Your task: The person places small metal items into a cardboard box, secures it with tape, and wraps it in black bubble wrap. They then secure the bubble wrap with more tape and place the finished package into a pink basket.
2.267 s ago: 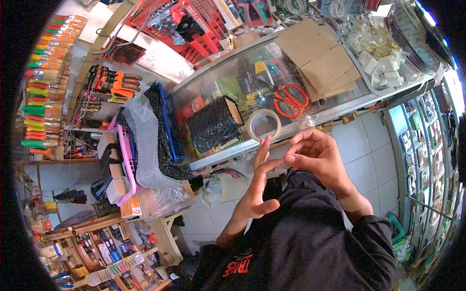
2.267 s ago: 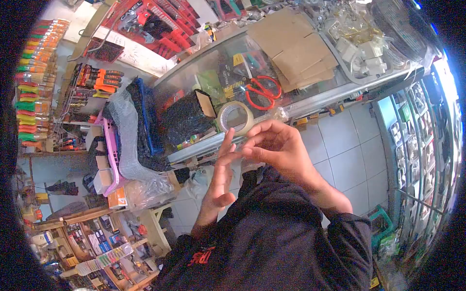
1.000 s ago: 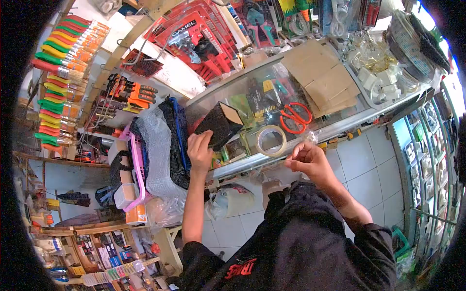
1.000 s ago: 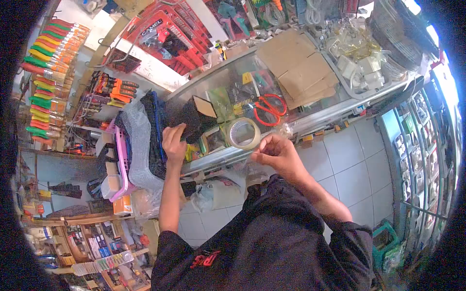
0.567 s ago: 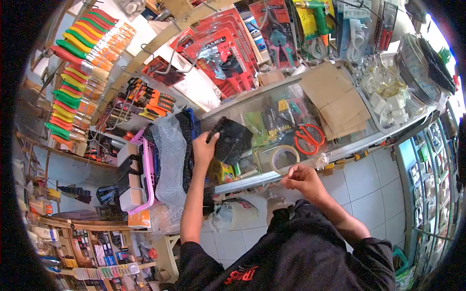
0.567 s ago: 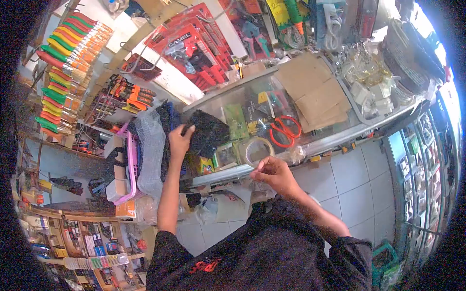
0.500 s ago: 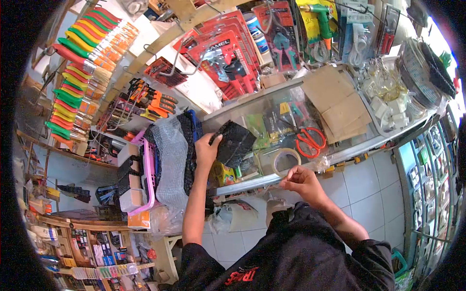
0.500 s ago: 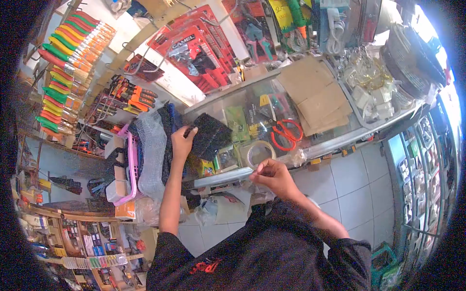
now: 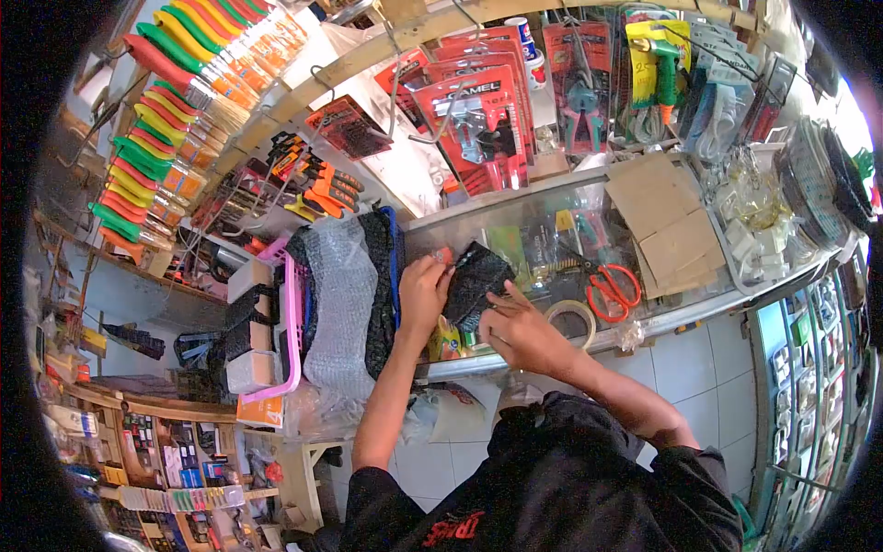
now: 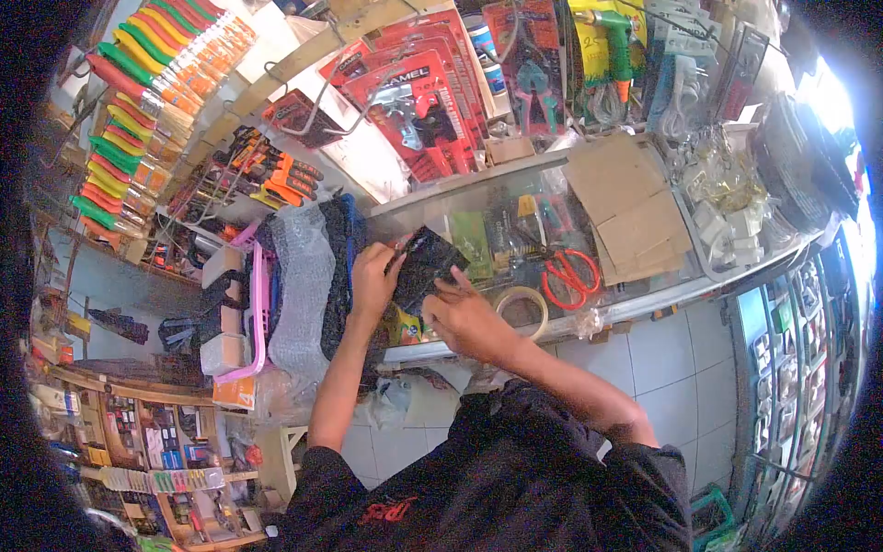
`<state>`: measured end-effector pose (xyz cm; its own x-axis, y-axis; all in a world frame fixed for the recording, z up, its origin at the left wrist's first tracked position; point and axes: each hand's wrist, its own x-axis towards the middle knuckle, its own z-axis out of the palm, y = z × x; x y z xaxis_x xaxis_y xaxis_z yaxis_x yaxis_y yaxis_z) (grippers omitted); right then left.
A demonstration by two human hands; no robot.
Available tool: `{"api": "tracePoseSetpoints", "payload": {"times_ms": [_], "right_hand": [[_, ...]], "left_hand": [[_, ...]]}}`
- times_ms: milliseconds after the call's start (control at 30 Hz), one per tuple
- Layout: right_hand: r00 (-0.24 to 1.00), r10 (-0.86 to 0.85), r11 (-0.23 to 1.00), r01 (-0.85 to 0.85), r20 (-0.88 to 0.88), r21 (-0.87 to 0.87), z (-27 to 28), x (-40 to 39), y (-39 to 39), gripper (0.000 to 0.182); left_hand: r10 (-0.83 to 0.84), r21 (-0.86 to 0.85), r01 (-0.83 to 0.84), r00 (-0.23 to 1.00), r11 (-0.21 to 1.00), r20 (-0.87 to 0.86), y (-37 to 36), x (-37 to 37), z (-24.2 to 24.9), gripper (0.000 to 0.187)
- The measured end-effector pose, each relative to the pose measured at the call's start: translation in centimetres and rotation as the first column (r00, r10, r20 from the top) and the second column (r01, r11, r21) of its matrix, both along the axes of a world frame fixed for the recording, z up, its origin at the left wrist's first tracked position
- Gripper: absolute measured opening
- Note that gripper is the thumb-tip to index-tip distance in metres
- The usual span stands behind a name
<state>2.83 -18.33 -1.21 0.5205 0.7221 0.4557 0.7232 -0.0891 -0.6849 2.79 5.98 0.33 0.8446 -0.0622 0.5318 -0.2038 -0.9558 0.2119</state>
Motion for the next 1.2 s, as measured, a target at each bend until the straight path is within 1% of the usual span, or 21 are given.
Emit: {"api": "tracePoseSetpoints", "payload": {"times_ms": [33, 67, 100, 167, 233, 267, 367, 467, 500, 533, 633, 733, 767, 833, 867, 967, 1000, 1067, 1100, 1167, 1200], "right_hand": [[0.999, -0.007, 0.999, 0.009, 0.034, -0.033, -0.6, 0.4, 0.3, 0.014], [1.0, 0.012, 1.0, -0.012, -0.005, -0.005, -0.5, 0.6, 0.3, 0.016], [1.0, 0.012, 1.0, -0.012, 0.005, -0.003, -0.6, 0.6, 0.4, 0.017], [1.0, 0.017, 1.0, -0.017, 0.015, 0.0, -0.9, 0.3, 0.5, 0.018], [0.999, 0.031, 0.999, -0.031, -0.019, 0.009, -0.7, 0.4, 0.3, 0.019], [0.999, 0.036, 0.999, -0.036, -0.037, 0.014, -0.5, 0.4, 0.2, 0.019], [0.997, 0.047, 0.998, -0.045, -0.068, 0.036, -0.4, 0.7, 0.1, 0.02], [0.997, 0.026, 0.999, -0.023, -0.073, 0.045, -0.1, 0.6, 0.3, 0.021], [0.994, 0.034, 0.999, -0.031, -0.099, 0.037, -0.2, 0.5, 0.3, 0.021], [0.991, 0.043, 0.999, -0.04, -0.125, 0.03, -0.3, 0.5, 0.3, 0.022], [0.97, 0.046, 0.998, -0.037, -0.237, 0.043, -0.3, 0.5, 0.1, 0.022], [0.944, 0.004, 0.999, 0.008, -0.329, 0.035, 0.3, 0.6, 0.0, 0.018], [0.936, -0.013, 0.999, 0.024, -0.353, 0.026, 0.4, 0.6, 0.1, 0.016], [0.851, -0.014, 0.983, 0.109, -0.526, 0.151, -0.4, 0.2, 0.4, 0.02], [0.797, -0.003, 0.966, 0.159, -0.604, 0.205, -1.0, 0.3, 0.6, 0.023], [0.627, 0.018, 0.945, 0.244, -0.779, 0.219, -2.4, 0.9, 0.8, 0.023], [0.549, 0.075, 0.924, 0.276, -0.832, 0.265, -2.5, 1.0, 0.8, 0.023], [0.381, 0.194, 0.872, 0.355, -0.904, 0.337, -2.1, 1.5, 1.0, 0.025], [0.318, 0.202, 0.878, 0.361, -0.926, 0.315, -0.6, 1.6, 1.0, 0.026], [0.188, 0.21, 0.889, 0.371, -0.959, 0.267, 2.5, 1.6, 1.1, 0.03], [0.176, 0.218, 0.896, 0.353, -0.96, 0.268, 2.8, 1.5, 1.4, 0.031]], "left_hand": [[-0.01, -0.018, 0.01, 1.0, 1.0, 0.003, 0.0, 0.0, -0.1, 0.013], [-0.018, -0.036, 0.018, 1.0, 0.999, 0.005, 0.0, -0.1, -0.1, 0.012], [-0.024, -0.055, 0.024, 1.0, 0.998, 0.01, -0.1, -0.1, -0.1, 0.011], [-0.05, -0.109, 0.05, 0.999, 0.993, 0.004, -0.4, -0.4, 0.0, 0.016], [-0.108, -0.151, 0.109, 0.994, 0.982, 0.016, -0.6, -0.5, 0.4, 0.019], [-0.127, -0.134, 0.127, 0.992, 0.983, 0.004, -0.9, -0.6, 0.8, 0.026], [-0.165, -0.097, 0.164, 0.986, 0.982, -0.001, -1.2, -0.8, 1.4, 0.028], [-0.131, -0.113, 0.121, 0.988, 0.986, -0.082, -2.1, -1.7, 1.5, 0.029], [-0.117, -0.12, 0.104, 0.987, 0.987, -0.109, -2.4, -2.1, 1.3, 0.028], [-0.08, -0.079, 0.073, 0.993, 0.994, -0.082, -2.5, -2.3, 0.5, 0.028], [-0.038, -0.182, 0.013, 0.991, 0.983, -0.131, -3.1, -2.7, 0.7, 0.026], [-0.023, -0.215, -0.005, 0.991, 0.977, -0.131, -3.4, -3.4, -0.2, 0.029], [-0.024, -0.189, -0.003, 0.989, 0.982, -0.144, -3.6, -3.7, -0.3, 0.031], [-0.021, -0.133, -0.001, 0.986, 0.991, -0.164, -4.0, -4.3, -0.2, 0.035], [-0.035, -0.111, 0.014, 0.981, 0.994, -0.192, -4.0, -4.7, -0.5, 0.04], [0.003, -0.059, -0.015, 0.979, 0.998, -0.203, -4.7, -5.5, -0.5, 0.045], [-0.005, -0.044, -0.004, 0.978, 0.999, -0.211, -4.6, -5.6, -0.6, 0.048], [0.009, -0.053, -0.019, 0.984, 0.998, -0.176, -4.6, -5.6, -1.4, 0.051], [0.013, -0.058, -0.023, 0.987, 0.998, -0.159, -4.6, -5.5, -1.7, 0.052], [0.033, -0.138, -0.059, 0.982, 0.989, -0.185, -5.0, -5.5, -1.0, 0.059], [0.041, -0.176, -0.077, 0.98, 0.981, -0.197, -5.2, -5.5, -0.7, 0.063]]}}
